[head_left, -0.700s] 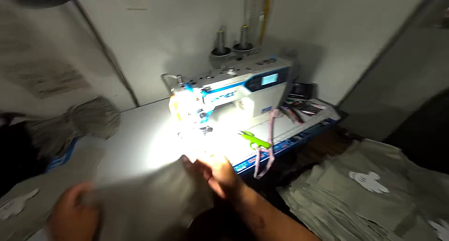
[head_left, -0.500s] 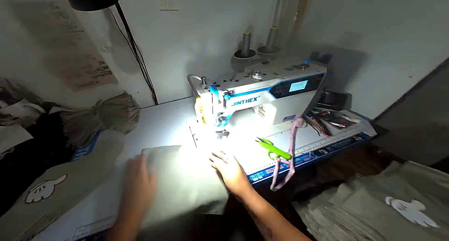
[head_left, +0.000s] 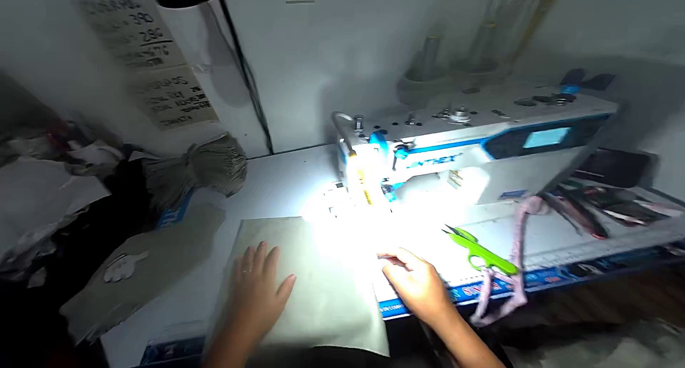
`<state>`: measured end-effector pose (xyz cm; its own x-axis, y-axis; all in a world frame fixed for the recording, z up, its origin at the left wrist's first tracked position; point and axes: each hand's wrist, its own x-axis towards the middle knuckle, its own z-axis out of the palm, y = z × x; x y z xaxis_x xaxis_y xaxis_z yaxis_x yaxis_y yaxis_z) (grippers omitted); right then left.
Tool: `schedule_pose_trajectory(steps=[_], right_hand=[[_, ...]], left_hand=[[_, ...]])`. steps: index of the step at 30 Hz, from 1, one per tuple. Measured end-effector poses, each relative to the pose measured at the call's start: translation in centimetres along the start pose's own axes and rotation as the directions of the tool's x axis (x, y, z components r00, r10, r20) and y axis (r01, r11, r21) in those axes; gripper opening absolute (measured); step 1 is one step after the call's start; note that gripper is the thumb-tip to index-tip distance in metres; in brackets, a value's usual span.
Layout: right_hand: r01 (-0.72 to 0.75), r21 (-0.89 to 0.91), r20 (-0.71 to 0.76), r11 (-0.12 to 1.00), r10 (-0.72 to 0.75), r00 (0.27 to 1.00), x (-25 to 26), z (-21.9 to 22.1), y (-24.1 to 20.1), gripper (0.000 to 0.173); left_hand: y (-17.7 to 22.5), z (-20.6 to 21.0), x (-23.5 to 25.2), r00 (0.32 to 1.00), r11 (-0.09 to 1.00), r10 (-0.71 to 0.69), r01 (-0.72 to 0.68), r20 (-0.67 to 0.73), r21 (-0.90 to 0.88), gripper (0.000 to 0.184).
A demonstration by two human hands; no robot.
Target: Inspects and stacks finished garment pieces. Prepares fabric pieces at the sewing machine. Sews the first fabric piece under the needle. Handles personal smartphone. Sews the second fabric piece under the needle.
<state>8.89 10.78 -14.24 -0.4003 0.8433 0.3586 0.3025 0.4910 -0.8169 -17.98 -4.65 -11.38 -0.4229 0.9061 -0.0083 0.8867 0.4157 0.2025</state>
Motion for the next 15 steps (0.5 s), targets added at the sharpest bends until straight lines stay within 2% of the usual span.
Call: schedule_pose_trajectory(steps=[3, 4, 7, 9, 12, 15], right_hand=[[0.025, 0.024, -0.031, 0.999, -0.024, 0.999, -0.2, 0.3, 0.4, 0.025], [0.029, 0.034, -0.034, 0.999, -0.028, 0.999, -0.2, 0.3, 0.4, 0.025], [-0.023, 0.100, -0.023, 0.995, 0.025, 0.999, -0.1, -0.2, 0.0, 0.023], [-0.027, 0.124, -0.024, 0.992, 0.030, 0.999, -0.1, -0.2, -0.1, 0.022], [0.015, 0.117, -0.066, 0.993, -0.008, 0.998, 0.1, 0.2, 0.1, 0.020], [-0.059, 0.108, -0.072, 0.992, 0.067, 0.995, 0.1, -0.4, 0.1, 0.018]], left_hand=[[-0.2, -0.6, 0.2, 0.998, 0.999, -0.017, 0.020, 0.060, -0.044, 0.076], [-0.5, -0.7, 0.3, 0.999, 0.996, -0.015, 0.018, 0.034, -0.083, 0.075], [-2.1, -2.5, 1.7, 0.979, 0.977, -0.037, -0.007, -0.202, -0.213, 0.054], [-5.1, -4.4, 3.2, 0.935, 0.977, -0.136, 0.072, -0.327, -0.201, 0.041], [-10.0, -6.2, 5.3, 0.923, 0.961, -0.263, 0.226, -0.280, -0.158, 0.036], [-11.2, -5.6, 6.3, 0.949, 0.968, -0.249, 0.236, -0.194, -0.085, 0.029]])
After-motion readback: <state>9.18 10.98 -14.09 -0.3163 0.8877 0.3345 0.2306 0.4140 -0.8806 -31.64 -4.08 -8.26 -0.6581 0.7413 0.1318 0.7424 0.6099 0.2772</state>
